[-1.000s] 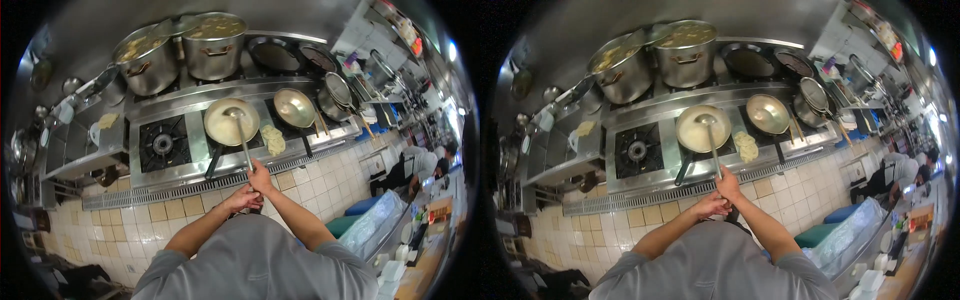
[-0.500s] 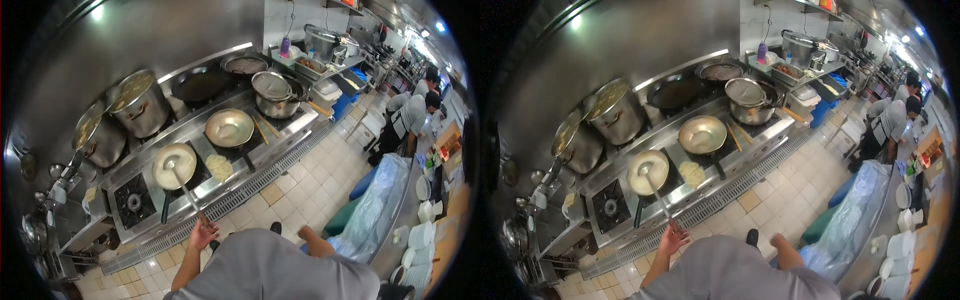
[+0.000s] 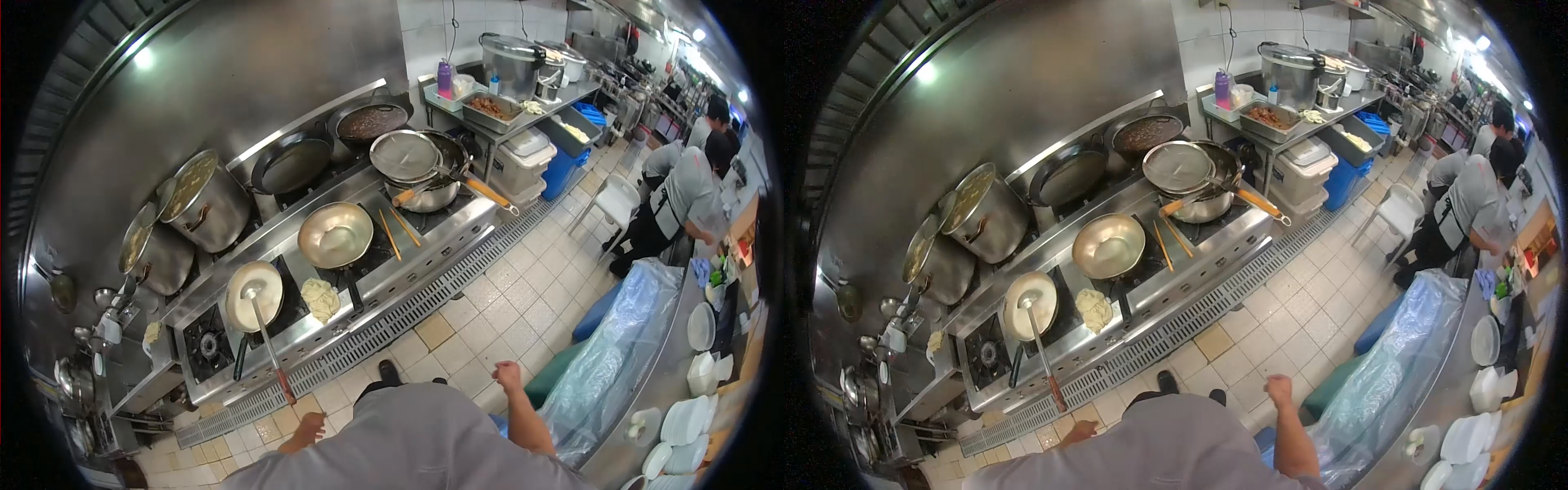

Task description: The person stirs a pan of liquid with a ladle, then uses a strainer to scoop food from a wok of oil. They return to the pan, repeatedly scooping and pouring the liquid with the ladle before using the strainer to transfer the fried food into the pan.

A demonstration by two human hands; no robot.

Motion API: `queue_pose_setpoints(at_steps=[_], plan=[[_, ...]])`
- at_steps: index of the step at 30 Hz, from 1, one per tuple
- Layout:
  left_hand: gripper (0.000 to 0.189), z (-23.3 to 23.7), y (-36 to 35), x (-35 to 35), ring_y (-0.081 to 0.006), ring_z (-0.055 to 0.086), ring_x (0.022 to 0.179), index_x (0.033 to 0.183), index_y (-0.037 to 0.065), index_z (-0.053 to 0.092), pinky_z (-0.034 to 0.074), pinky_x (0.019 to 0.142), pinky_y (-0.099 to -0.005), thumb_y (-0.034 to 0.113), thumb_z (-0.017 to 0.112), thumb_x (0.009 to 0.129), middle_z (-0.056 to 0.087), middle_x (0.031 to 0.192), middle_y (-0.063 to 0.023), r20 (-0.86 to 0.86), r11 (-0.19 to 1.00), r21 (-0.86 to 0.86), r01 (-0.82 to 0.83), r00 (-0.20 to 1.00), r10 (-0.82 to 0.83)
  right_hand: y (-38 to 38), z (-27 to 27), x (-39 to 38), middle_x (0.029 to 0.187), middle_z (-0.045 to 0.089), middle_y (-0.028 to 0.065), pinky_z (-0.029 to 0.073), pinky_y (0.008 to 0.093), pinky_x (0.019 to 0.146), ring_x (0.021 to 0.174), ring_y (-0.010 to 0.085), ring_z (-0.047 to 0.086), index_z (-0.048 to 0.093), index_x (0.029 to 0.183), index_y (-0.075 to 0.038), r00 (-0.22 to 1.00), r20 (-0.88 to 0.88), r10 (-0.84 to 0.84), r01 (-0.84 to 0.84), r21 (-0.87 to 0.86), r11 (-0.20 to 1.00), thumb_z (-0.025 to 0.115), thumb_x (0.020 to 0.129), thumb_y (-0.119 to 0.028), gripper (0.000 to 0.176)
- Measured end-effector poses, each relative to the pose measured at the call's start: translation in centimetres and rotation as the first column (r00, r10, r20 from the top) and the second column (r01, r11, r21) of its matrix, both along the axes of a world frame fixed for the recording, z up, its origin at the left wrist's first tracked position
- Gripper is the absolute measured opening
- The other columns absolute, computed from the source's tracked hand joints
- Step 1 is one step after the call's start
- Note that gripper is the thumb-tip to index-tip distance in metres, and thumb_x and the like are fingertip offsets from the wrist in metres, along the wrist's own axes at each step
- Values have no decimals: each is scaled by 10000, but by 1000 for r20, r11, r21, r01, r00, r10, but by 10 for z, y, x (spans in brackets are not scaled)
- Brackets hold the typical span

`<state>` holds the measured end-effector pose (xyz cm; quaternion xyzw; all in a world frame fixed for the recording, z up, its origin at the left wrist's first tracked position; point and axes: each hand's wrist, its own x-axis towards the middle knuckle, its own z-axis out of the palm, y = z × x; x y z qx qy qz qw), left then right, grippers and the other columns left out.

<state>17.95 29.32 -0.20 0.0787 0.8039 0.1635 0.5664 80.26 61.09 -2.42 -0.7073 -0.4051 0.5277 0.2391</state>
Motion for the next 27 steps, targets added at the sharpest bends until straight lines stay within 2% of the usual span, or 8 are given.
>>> queue_pose_setpoints(at_steps=[1, 2, 4, 8, 12, 18, 21, 27], plan=[[553, -15, 10, 1, -323, 652, 1011, 1346, 85, 530, 526, 788, -495, 467, 608, 954, 612, 1185, -123, -31, 848, -81, 523, 849, -527, 9, -4, -18, 798, 720, 145, 535, 355, 585, 681, 233, 694, 678, 1113, 18, 992, 66, 112, -116, 65, 991, 658, 865, -143, 297], [553, -21, 24, 6, -323, 652, 1011, 1346, 85, 530, 526, 788, -495, 467, 608, 954, 612, 1185, -123, -28, 847, -75, 527, 847, -530, 15, -8, -33, 810, 729, 151, 553, 356, 638, 716, 244, 703, 675, 1141, 16, 966, 145, 216, -234, 121, 965, 668, 867, -170, 332], [436, -36, 47, 23, -271, 668, 992, 1285, 91, 595, 533, 740, -500, 378, 627, 957, 639, 1108, -76, -477, 87, 40, 995, 96, -874, 18, 39, -70, 927, 747, 135, 555, 367, 776, 836, 272, 706, 666, 1216, -23, 837, 371, 402, -460, 80, 884, 704, 857, -240, 421], [436, -10, 159, 86, -244, 689, 944, 1328, 84, 571, 598, 676, -464, 213, 657, 921, 658, 1082, -108, -63, 523, 127, 842, 534, -843, 17, 83, -69, 1020, 723, 179, 534, 461, 846, 979, 370, 680, 739, 1032, -30, 596, 58, 801, -798, 154, 583, 612, 898, -378, 393], [324, -7, 247, 121, -246, 702, 986, 1266, 63, 639, 610, 735, -430, 166, 545, 974, 689, 1120, -115, -110, 723, 192, 664, 747, -656, 34, 177, -22, 1030, 714, 195, 532, 458, 854, 987, 374, 676, 719, 1083, -35, 537, -54, 842, -818, 213, 535, 604, 902, -429, 449], [321, -53, 342, 121, -253, 701, 995, 1251, 65, 647, 604, 754, -430, 172, 552, 964, 695, 1114, -123, -39, 636, 209, 743, 656, -754, 193, 110, -25, 1039, 693, 234, 529, 456, 861, 989, 395, 668, 682, 1156, -34, 316, 543, 778, -816, -263, 514, 593, 916, -454, 492], [319, -63, 366, 113, -256, 700, 1000, 1243, 66, 651, 601, 764, -431, 174, 555, 959, 698, 1112, -127, -32, 653, 201, 730, 672, -740, 269, 208, -57, 840, 689, 129, 528, 355, 779, 802, 240, 661, 686, 1073, -9, 934, 351, 69, -246, 488, 837, 595, 958, -228, 264], [315, -59, 380, 88, -263, 699, 1009, 1227, 68, 659, 596, 783, -431, 179, 562, 948, 704, 1107, -136, -11, 727, 166, 666, 739, -674, 429, 296, -95, 1116, 689, 191, 522, 373, 867, 959, 289, 672, 568, 1301, 18, 859, 481, -177, -370, 821, 436, 695, 898, -223, 487]])
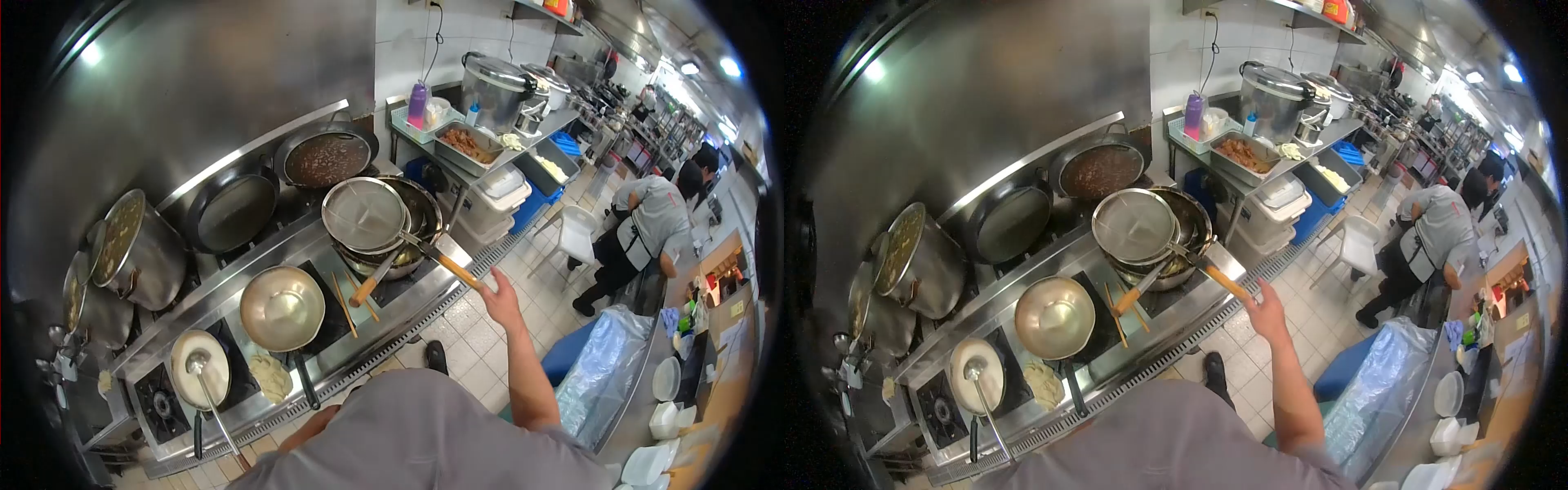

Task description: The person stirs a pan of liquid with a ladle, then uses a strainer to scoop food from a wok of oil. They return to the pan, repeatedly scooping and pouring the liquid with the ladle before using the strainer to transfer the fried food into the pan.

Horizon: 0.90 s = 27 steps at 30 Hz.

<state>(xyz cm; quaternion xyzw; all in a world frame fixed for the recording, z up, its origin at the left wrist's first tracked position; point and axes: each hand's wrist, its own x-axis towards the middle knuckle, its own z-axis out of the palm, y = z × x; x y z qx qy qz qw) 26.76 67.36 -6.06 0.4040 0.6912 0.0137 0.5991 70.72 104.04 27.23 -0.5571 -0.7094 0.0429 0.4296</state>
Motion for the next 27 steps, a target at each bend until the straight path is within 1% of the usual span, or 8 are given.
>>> queue_pose_setpoints(at_steps=[2, 10, 12, 15, 17, 18, 21, 27], plan=[[314, -3, -2, 2, -266, 699, 1012, 1222, 68, 661, 594, 789, -431, 181, 565, 945, 706, 1105, -138, -2, 998, -20, -53, 999, 52, 36, 14, -14, 1153, 685, 172, 526, 364, 853, 932, 250, 666, 481, 1396, 38, 932, -253, 260, -362, -624, 692, 712, 894, -266, 632], [308, 12, -12, 67, -296, 688, 1041, 1172, 77, 679, 570, 841, -433, 209, 592, 908, 715, 1098, -154, -151, 945, -34, -324, 937, 316, 67, -21, -64, 958, 686, 93, 534, 304, 606, 747, 197, 671, 461, 1408, -27, 726, -682, 87, -654, -724, -221, 615, 972, -260, 518], [320, -12, -11, 80, -361, 652, 1093, 1101, 97, 701, 535, 888, -479, 288, 604, 864, 711, 1120, -158, -414, 988, -98, 118, 898, -148, 71, -24, -61, 743, 612, 28, 468, 278, 554, 612, 129, 575, 571, 1013, -48, 651, -743, 153, -725, -669, -164, 641, 973, -273, 239], [335, 52, 11, 134, -355, 649, 1108, 1100, 97, 713, 517, 929, -483, 305, 615, 857, 713, 1113, -163, -414, 945, 11, -327, 859, 302, 121, 43, -34, 698, 586, 9, 445, 264, 525, 572, 96, 532, 560, 945, -55, 683, -670, 293, -675, -731, -99, 654, 952, -208, 180], [367, -45, -12, 145, -349, 642, 1119, 1108, 100, 716, 507, 953, -485, 353, 594, 872, 709, 1134, -159, -357, 973, 227, 53, 933, 33, 151, 78, -7, 695, 581, 9, 438, 257, 512, 562, 89, 524, 581, 973, -37, 672, -630, 390, -660, -748, -71, 657, 929, -141, 137], [395, -42, -13, 162, -337, 644, 1115, 1119, 105, 725, 504, 974, -465, 376, 553, 890, 712, 1149, -140, -301, 894, 160, -419, 842, 448, 163, 103, 0, 692, 577, 8, 437, 255, 507, 562, 89, 527, 589, 991, -26, 659, -628, 414, -673, -738, -48, 656, 917, -109, 130], [403, -40, -2, 162, -271, 664, 1089, 1210, 124, 692, 509, 973, -421, 371, 586, 910, 725, 1132, -107, -341, 961, 275, -18, 933, 115, 202, 144, -4, 722, 602, 24, 467, 258, 536, 600, 91, 575, 597, 1063, -3, 665, -492, 562, -687, -699, 200, 660, 891, -76, 197], [419, 75, 55, 161, -227, 678, 855, 1312, 97, 589, 562, 747, -437, 283, 666, 945, 712, 1031, -111, -66, 497, 41, -867, 494, 867, 265, 126, -123, 850, 674, 166, 528, 375, 691, 735, 283, 670, 560, 1332, -45, 777, -198, 598, -626, -350, 697, 562, 926, -74, 407]])
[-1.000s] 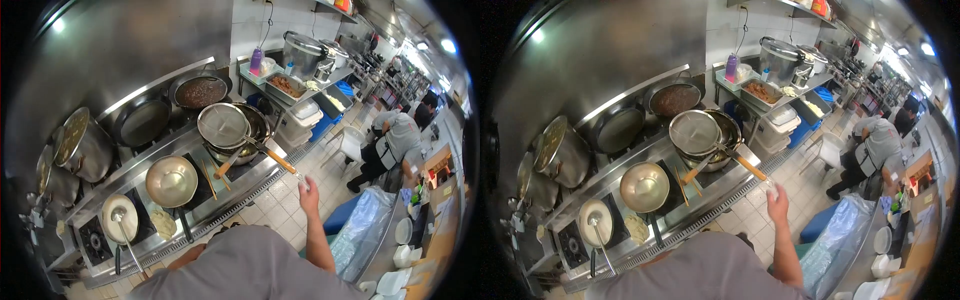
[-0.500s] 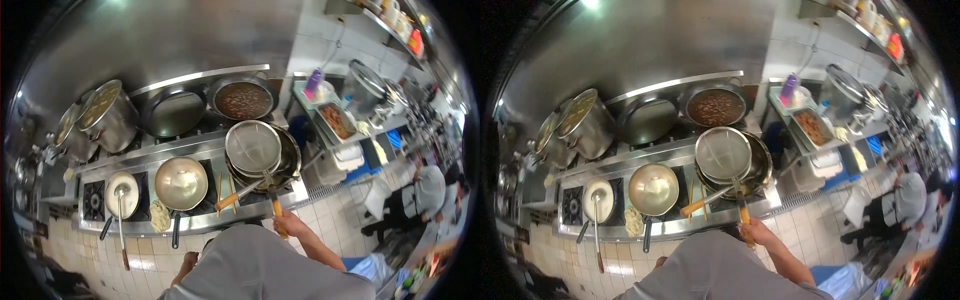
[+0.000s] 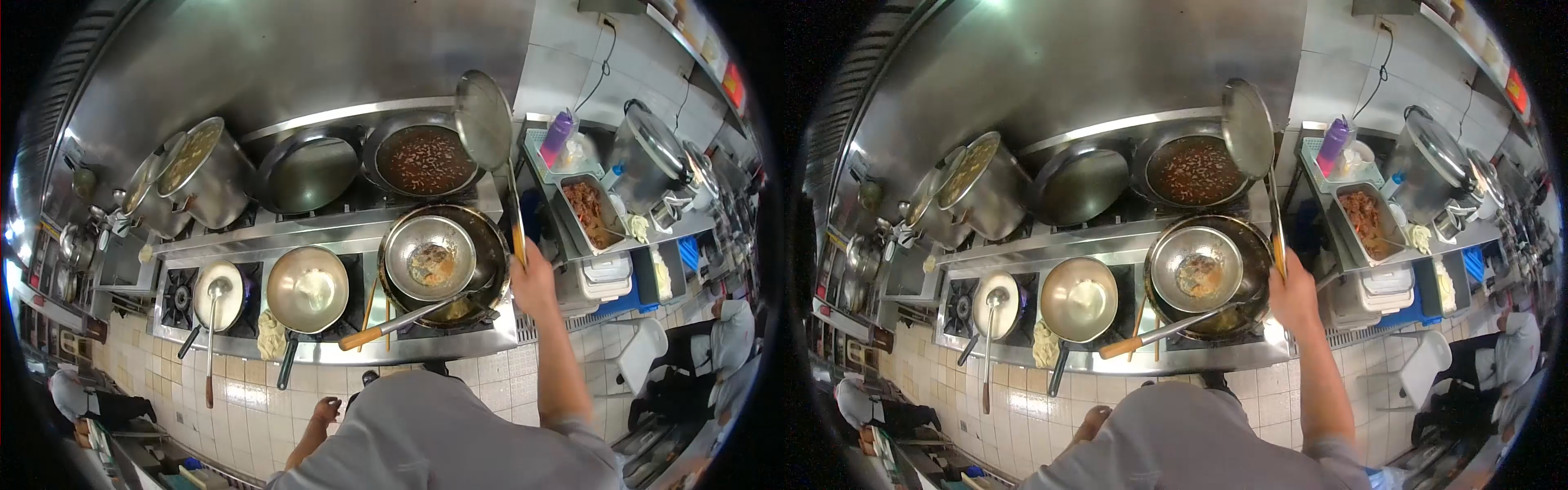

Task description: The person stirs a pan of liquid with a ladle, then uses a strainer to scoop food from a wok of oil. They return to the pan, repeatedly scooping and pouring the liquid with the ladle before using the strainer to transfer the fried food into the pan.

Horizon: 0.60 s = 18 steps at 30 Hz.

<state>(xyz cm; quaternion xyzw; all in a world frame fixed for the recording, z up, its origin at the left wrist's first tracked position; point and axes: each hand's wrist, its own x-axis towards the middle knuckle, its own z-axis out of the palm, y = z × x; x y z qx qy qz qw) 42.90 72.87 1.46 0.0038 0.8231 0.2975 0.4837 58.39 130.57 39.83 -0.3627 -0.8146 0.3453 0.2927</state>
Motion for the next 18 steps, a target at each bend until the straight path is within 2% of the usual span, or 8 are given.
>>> queue_pose_setpoints(at_steps=[1, 8, 10, 11, 12, 13, 16, 18], plan=[[408, 13, 6, 1, -241, 673, 826, 1310, 87, 583, 560, 710, -444, 267, 656, 951, 699, 1029, -112, 41, 966, -31, -256, 965, 257, 14, -6, -19, 904, 672, 212, 521, 405, 758, 837, 357, 664, 562, 1309, -34, 1000, -9, -6, 7, 37, 999, 551, 927, -78, 385], [426, 41, -17, 33, -271, 671, 839, 1326, 84, 558, 542, 704, -468, 291, 630, 961, 662, 993, -99, -19, 929, -29, -369, 929, 369, 75, -48, -94, 1041, 659, 313, 491, 524, 908, 1030, 479, 619, 539, 1250, 8, 964, 259, -58, 52, 28, 998, 564, 922, -153, 366], [341, -14, -65, 54, -288, 680, 837, 1242, 91, 611, 551, 734, -466, 261, 615, 947, 685, 979, -93, 51, 921, 8, -389, 920, 388, 79, -61, -104, 1058, 661, 311, 491, 519, 930, 1048, 470, 622, 538, 1228, 21, 959, 272, -74, 67, 35, 997, 553, 926, -153, 349], [279, -30, -84, 66, -302, 683, 849, 1158, 93, 644, 553, 753, -458, 235, 606, 921, 696, 963, -92, -261, 998, -37, 57, 963, -65, 77, -60, -108, 1050, 661, 315, 493, 514, 924, 1046, 470, 624, 544, 1212, 26, 962, 266, -66, 57, 42, 997, 554, 928, -158, 339], [228, -37, -93, 74, -316, 685, 861, 1074, 95, 678, 555, 772, -450, 208, 596, 894, 707, 946, -90, -495, 865, -213, 455, 713, -497, 76, -61, -112, 1043, 660, 319, 495, 508, 919, 1043, 471, 626, 551, 1196, 31, 964, 259, -58, 47, 48, 998, 554, 929, -163, 330], [173, -22, -84, 87, -317, 680, 915, 919, 104, 706, 553, 810, -426, 185, 575, 841, 721, 946, -89, -379, 920, -219, 325, 840, -387, 77, -62, -116, 1043, 660, 319, 495, 508, 919, 1043, 471, 626, 551, 1196, 31, 963, 265, -50, 39, 48, 998, 554, 929, -163, 330], [182, -95, -114, 107, -303, 686, 945, 944, 106, 715, 554, 834, -425, 184, 581, 848, 727, 979, -93, -586, 757, -218, 616, 538, -606, 88, -76, -123, 1051, 650, 338, 492, 491, 924, 1058, 492, 610, 579, 1132, 28, 961, 276, -16, 30, -45, 999, 556, 927, -168, 284], [201, -97, -113, 114, -291, 686, 966, 984, 112, 713, 551, 855, -417, 193, 588, 850, 724, 1026, -97, -537, 764, -240, 600, 573, -619, 107, -108, -130, 892, 688, 273, 547, 454, 750, 846, 430, 694, 599, 1043, 4, 986, 166, -18, 35, -98, 995, 551, 932, -160, 203]])
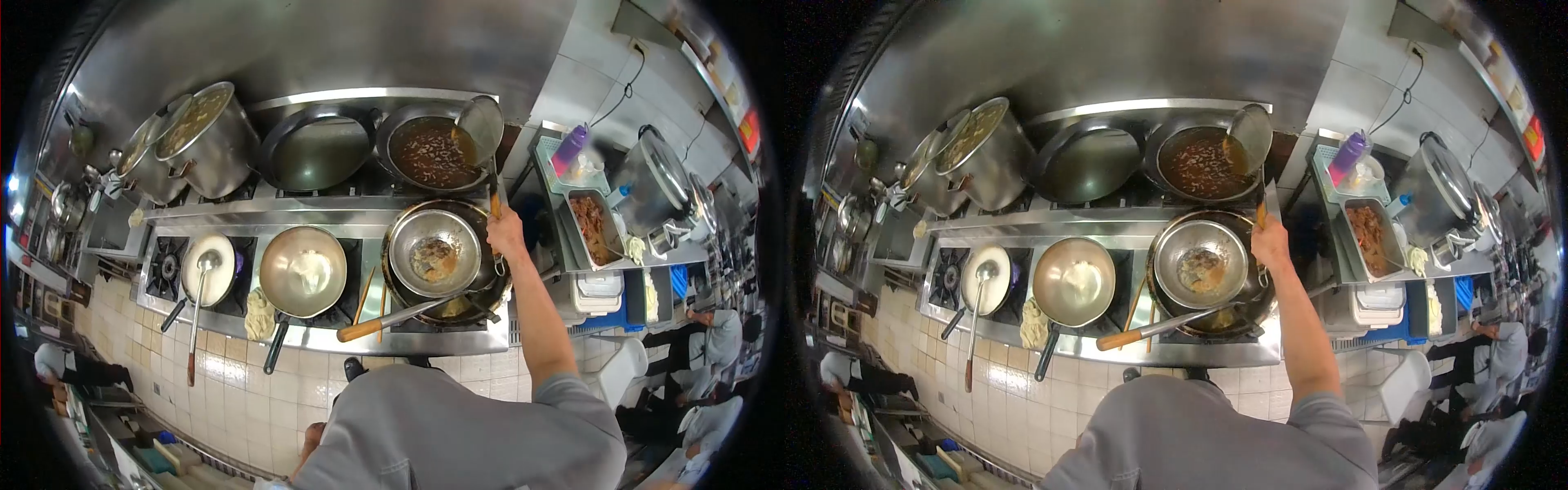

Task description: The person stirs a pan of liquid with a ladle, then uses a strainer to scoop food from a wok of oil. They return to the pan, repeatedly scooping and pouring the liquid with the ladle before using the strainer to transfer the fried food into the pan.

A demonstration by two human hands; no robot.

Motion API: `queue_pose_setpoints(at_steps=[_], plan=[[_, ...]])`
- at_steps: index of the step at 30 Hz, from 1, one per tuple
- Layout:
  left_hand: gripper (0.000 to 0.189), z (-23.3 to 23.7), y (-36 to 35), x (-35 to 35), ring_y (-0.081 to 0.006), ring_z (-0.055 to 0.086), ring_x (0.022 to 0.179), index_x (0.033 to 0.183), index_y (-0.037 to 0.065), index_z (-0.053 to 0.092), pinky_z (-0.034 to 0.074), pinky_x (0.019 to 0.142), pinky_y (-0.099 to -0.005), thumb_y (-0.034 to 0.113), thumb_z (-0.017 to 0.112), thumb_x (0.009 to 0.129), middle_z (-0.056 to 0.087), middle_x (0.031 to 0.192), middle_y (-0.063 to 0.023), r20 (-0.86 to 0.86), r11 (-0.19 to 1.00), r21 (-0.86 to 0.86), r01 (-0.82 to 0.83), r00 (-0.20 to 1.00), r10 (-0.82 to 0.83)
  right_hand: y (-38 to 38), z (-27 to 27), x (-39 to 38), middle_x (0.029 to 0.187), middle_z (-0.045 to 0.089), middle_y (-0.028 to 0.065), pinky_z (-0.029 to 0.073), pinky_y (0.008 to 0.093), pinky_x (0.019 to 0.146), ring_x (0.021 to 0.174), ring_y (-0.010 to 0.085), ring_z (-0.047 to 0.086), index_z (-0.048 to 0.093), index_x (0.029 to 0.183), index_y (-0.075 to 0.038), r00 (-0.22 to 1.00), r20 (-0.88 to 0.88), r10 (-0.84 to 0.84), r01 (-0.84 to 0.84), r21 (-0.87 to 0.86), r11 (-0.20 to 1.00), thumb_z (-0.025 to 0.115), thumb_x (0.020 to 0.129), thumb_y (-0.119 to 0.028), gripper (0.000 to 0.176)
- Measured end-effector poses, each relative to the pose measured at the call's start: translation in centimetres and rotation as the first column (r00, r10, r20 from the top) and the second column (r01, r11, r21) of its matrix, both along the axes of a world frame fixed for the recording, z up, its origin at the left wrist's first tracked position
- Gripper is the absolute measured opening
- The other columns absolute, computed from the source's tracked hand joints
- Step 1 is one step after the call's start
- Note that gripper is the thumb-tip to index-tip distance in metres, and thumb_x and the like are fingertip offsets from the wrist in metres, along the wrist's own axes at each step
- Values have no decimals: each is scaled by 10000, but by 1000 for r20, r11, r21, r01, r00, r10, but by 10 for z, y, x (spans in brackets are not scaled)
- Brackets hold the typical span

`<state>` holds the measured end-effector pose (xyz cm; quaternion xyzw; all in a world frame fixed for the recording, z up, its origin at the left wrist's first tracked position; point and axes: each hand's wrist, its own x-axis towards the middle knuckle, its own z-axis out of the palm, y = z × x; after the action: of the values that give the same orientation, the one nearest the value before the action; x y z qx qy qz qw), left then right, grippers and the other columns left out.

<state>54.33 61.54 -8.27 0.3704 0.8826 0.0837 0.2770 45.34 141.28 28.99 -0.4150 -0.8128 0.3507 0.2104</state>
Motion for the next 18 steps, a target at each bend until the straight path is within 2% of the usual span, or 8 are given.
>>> queue_pose_setpoints(at_steps=[1, 3, 5, 6, 7, 15, 17, 18], plan=[[224, -5, -6, 4, -279, 686, 988, 1024, 117, 711, 548, 875, -409, 202, 595, 852, 722, 1074, -101, 24, 998, -54, -21, 999, 23, -3, 7, -2, 892, 688, 273, 547, 454, 750, 846, 430, 694, 599, 1043, 4, 1000, 3, 11, -11, 0, 1000, 551, 932, -160, 203], [248, 24, 1, 4, -284, 689, 934, 1092, 105, 685, 556, 810, -425, 210, 600, 885, 720, 1025, -92, 149, 959, 54, -279, 952, 268, -18, 37, -3, 677, 627, 86, 463, 327, 419, 459, 153, 596, 582, 944, -8, 999, -47, 3, -11, -179, 984, 546, 939, -117, 115], [262, 55, 18, 2, -286, 691, 907, 1126, 100, 672, 560, 777, -433, 214, 602, 901, 719, 1000, -88, 216, 905, 106, -412, 898, 383, -16, 41, -6, 675, 624, 83, 463, 328, 421, 463, 155, 596, 581, 940, -10, 999, -40, 22, -29, -188, 982, 540, 942, -116, 114], [283, 77, 36, -3, -277, 677, 849, 1166, 88, 648, 549, 715, -436, 227, 602, 923, 695, 945, -74, 424, 716, 19, -698, 654, 626, -12, 40, -7, 673, 621, 80, 463, 330, 422, 467, 157, 595, 579, 936, -11, 999, -36, 31, -37, -196, 980, 535, 945, -115, 114], [307, 89, 47, -7, -267, 663, 791, 1205, 77, 623, 537, 653, -438, 239, 602, 945, 672, 891, -61, 573, 454, -132, -881, 306, 761, -7, 39, -9, 667, 607, 64, 459, 323, 421, 465, 144, 584, 581, 944, -19, 999, -12, 44, -45, -196, 980, 530, 949, -112, 106], [336, 95, 58, 2, -211, 627, 700, 1234, 102, 602, 494, 580, -400, 273, 631, 946, 628, 839, -40, 612, 372, -97, -923, 239, 754, 28, 35, -14, 684, 587, 25, 439, 290, 417, 469, 105, 536, 605, 994, -47, 982, 9, 188, -180, -245, 953, 527, 959, -124, 115], [319, 113, 68, 7, -210, 614, 682, 1212, 86, 610, 496, 585, -388, 247, 641, 938, 629, 834, -50, 608, 246, -264, -933, 36, 793, 45, 26, -12, 691, 587, 23, 437, 285, 415, 466, 102, 529, 614, 1041, -52, 973, -6, 232, -226, -253, 941, 530, 956, -116, 135], [319, 110, 67, 10, -210, 614, 682, 1212, 86, 610, 496, 585, -388, 247, 641, 938, 629, 834, -50, 607, 245, -267, -932, 35, 794, 47, 27, -12, 698, 586, 22, 434, 281, 413, 464, 98, 522, 622, 1089, -57, 961, -25, 277, -274, -256, 927, 534, 954, -108, 169]])
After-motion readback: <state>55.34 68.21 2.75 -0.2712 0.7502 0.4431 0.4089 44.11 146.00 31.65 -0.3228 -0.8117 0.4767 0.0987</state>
